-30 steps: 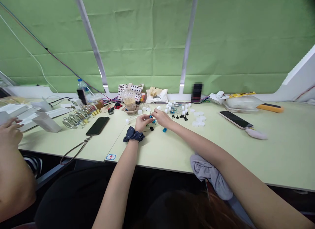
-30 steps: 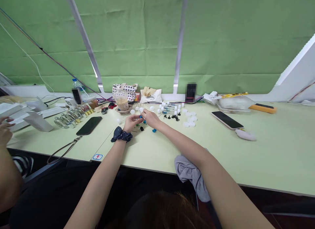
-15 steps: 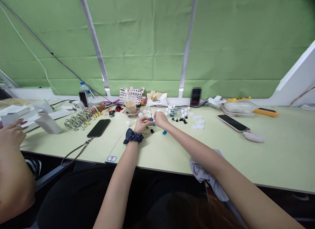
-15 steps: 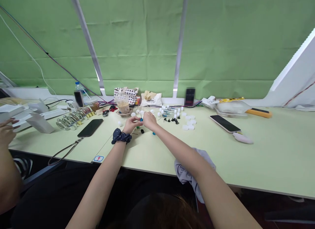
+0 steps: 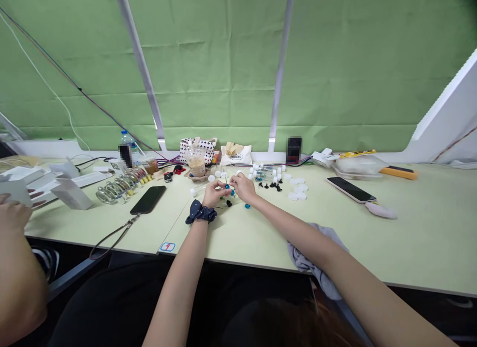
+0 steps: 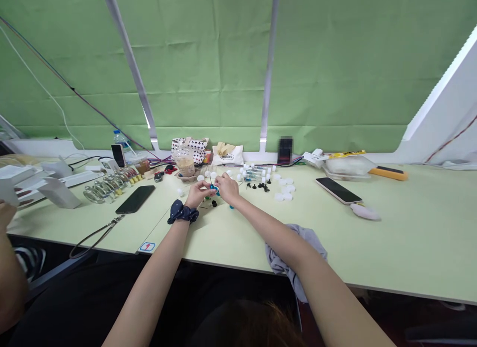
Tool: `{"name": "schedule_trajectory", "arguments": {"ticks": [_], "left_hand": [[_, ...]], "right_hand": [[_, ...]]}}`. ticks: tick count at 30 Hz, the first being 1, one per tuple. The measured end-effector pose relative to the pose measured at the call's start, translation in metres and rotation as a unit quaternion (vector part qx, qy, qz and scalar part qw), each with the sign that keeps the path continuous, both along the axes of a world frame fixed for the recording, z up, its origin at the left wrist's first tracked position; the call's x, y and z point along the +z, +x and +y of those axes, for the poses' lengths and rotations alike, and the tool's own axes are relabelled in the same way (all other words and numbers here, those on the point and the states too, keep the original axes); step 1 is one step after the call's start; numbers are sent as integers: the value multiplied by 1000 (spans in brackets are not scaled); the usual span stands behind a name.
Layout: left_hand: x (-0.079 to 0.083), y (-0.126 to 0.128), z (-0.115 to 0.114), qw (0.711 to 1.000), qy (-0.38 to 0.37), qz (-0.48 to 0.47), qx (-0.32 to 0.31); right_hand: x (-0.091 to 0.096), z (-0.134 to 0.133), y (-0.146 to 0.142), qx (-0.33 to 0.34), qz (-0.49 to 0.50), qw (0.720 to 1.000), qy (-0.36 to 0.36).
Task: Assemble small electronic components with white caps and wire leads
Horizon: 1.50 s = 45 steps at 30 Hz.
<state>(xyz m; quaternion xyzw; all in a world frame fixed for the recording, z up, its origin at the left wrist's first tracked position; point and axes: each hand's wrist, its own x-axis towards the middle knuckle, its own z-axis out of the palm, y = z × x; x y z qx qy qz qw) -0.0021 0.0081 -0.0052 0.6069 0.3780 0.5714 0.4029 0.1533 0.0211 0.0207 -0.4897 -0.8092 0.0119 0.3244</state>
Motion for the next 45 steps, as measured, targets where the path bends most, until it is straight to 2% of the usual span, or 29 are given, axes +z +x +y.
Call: {"name": "schedule_trajectory", "arguments": {"ticks": [4, 14, 20, 27, 33, 35, 40, 45], "left_hand": [[-3, 0, 2, 1000, 2, -8, 7], [-7, -2, 7, 1000, -7, -27, 15], [-7, -2, 6, 1000, -16, -21, 2], [-8, -1, 6, 999, -24, -32, -4], [-6, 0, 5, 1000, -19, -19, -9], [-5, 1, 4, 1000, -18, -15, -5], [-4, 2, 4, 1000, -21, -2, -3], [-7, 0, 8, 1000, -15, -10, -5]], "right_hand": [[-2, 5, 1, 30, 15, 999, 22], [-6, 14, 9, 94, 60, 994, 23], [-5, 7, 15, 57, 18, 998, 38], [-5, 2, 13, 43, -36, 996, 63], [-6, 5, 10, 30, -43, 997, 64], [-7, 7, 10, 31, -40, 998, 49], [-11, 15, 10, 59, 10, 997, -57], [-14, 19, 8, 76, 46, 994, -67]]}}
